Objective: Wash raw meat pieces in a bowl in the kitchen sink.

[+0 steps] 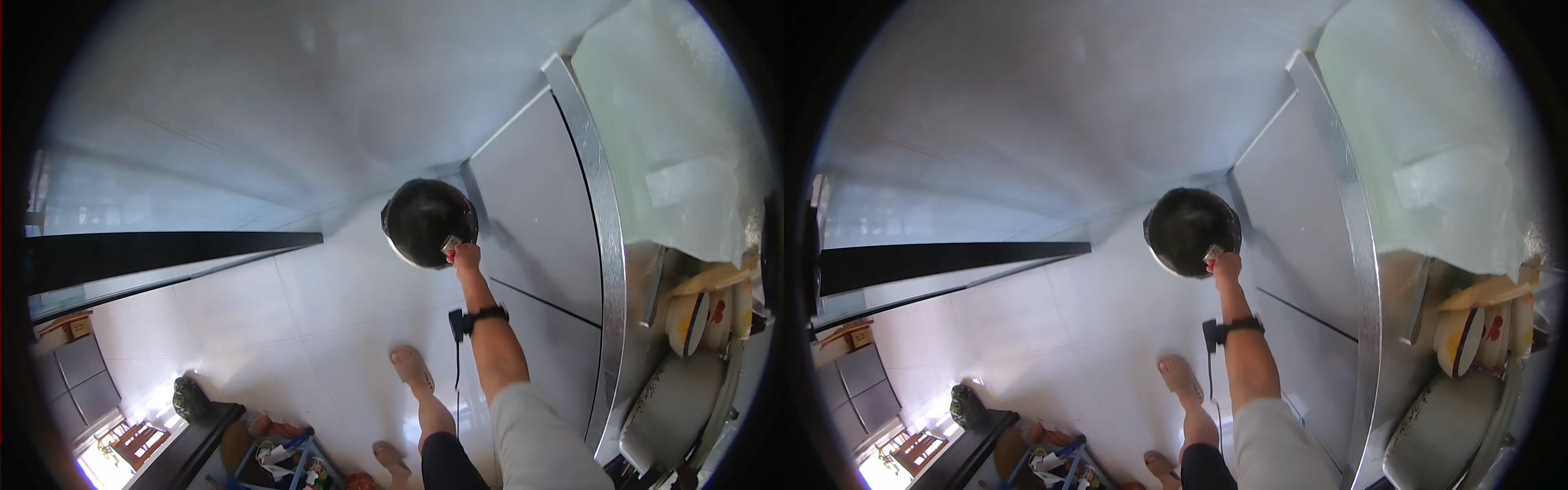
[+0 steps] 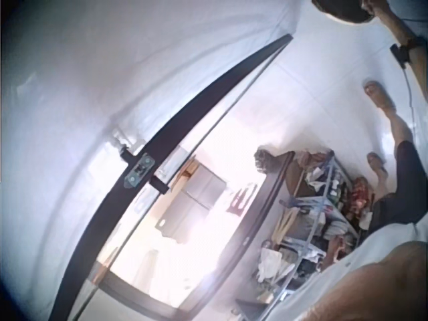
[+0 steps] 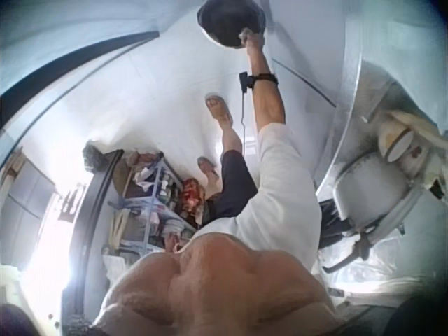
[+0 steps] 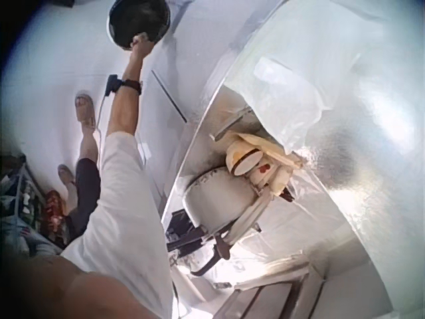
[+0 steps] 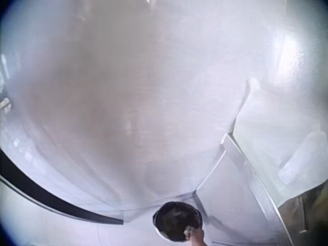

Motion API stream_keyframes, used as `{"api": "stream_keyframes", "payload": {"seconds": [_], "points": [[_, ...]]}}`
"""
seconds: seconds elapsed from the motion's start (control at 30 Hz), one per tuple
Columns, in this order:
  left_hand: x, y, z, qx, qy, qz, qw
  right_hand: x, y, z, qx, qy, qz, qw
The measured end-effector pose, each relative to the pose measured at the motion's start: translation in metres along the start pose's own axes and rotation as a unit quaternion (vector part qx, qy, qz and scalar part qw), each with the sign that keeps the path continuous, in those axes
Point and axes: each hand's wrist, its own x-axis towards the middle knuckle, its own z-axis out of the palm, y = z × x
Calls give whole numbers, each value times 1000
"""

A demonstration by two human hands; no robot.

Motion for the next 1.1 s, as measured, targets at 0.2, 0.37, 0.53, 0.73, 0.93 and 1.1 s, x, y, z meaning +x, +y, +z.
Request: {"api": "stream_keyframes", "payload": {"seconds": [0.2,0.37,0.53,0.73,0.93,1.1], "points": [[-24,-35,1,-57,13,-44,997,-52,-48,24,125,-86,12,988],[-19,-28,-2,-62,-5,-4,998,-61,-39,16,367,-179,0,913],[18,-36,-27,-98,-36,63,993,-35,3,3,250,17,81,965],[71,-79,-46,-96,-19,117,988,-127,-50,1,218,-69,-24,973],[81,19,-31,-16,-5,345,938,-314,-76,-32,-297,98,-492,813],[68,77,-25,45,-23,564,824,-517,-30,-97,-317,149,-610,710]]}}
